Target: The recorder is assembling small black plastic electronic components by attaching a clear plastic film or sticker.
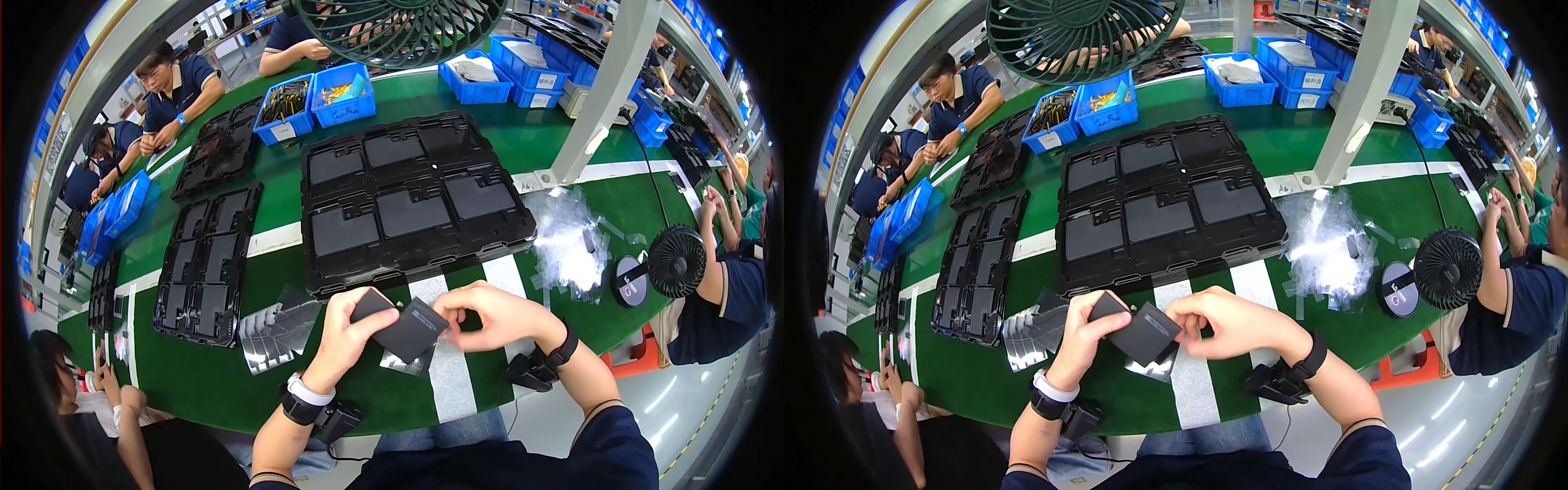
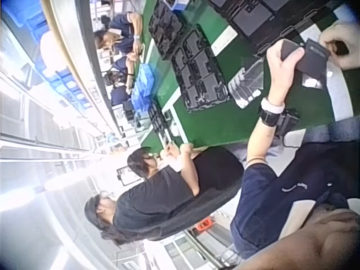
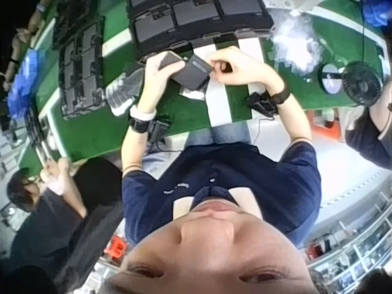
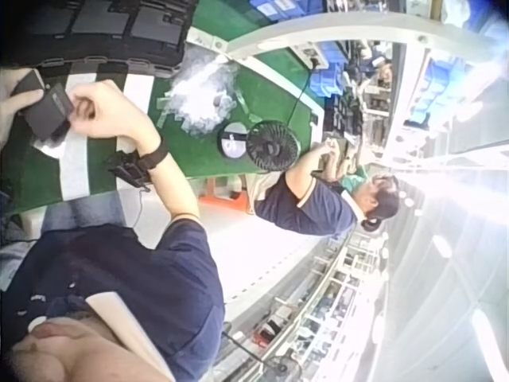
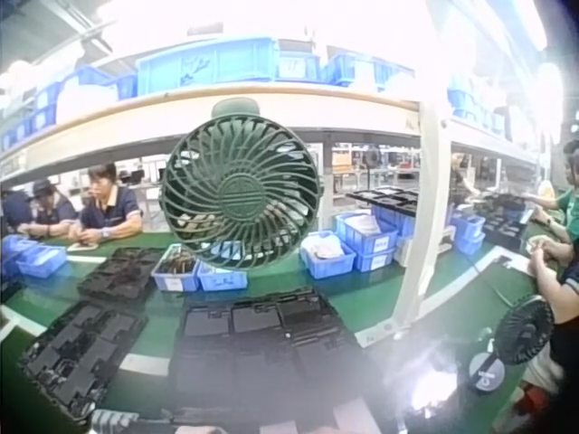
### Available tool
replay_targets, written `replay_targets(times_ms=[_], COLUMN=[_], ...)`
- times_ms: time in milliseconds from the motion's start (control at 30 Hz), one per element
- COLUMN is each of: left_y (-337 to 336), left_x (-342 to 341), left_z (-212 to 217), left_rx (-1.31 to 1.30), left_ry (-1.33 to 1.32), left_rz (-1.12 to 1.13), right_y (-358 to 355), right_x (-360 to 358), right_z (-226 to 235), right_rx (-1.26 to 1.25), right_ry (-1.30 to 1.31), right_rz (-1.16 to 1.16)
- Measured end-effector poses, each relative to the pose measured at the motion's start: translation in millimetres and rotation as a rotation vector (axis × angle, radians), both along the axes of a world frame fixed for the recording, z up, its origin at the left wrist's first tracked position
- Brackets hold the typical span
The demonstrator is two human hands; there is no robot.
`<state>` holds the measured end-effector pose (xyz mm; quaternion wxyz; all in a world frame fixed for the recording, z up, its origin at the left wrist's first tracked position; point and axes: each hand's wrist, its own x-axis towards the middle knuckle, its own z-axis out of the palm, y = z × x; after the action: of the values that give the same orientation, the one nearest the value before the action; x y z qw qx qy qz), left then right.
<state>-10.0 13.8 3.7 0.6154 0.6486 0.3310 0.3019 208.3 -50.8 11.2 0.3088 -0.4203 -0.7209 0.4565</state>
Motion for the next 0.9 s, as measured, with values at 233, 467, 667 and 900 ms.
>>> replay_targets(times_ms=[233, 467, 667, 900], left_y=[-8.3, -5.5, -10.0, -9.1], left_x=[5.9, 7.8, 8.6, 5.6], left_z=[-1.7, -3.5, -2.1, -12.7], left_rx=[-0.467, 0.059, 0.097, 0.148], left_ry=[0.073, -0.158, -0.044, -0.097], left_rz=[-0.356, -0.052, -0.048, 0.052], right_y=[3.7, 5.7, 2.6, 0.5], right_x=[-6.4, -4.8, -10.6, -11.5], right_z=[-8.3, -15.2, -11.7, -9.5], right_rx=[0.353, 0.131, 0.083, 0.012], right_ry=[0.265, 0.054, 0.215, 0.3], right_rz=[-0.027, -0.249, -0.35, -0.347])
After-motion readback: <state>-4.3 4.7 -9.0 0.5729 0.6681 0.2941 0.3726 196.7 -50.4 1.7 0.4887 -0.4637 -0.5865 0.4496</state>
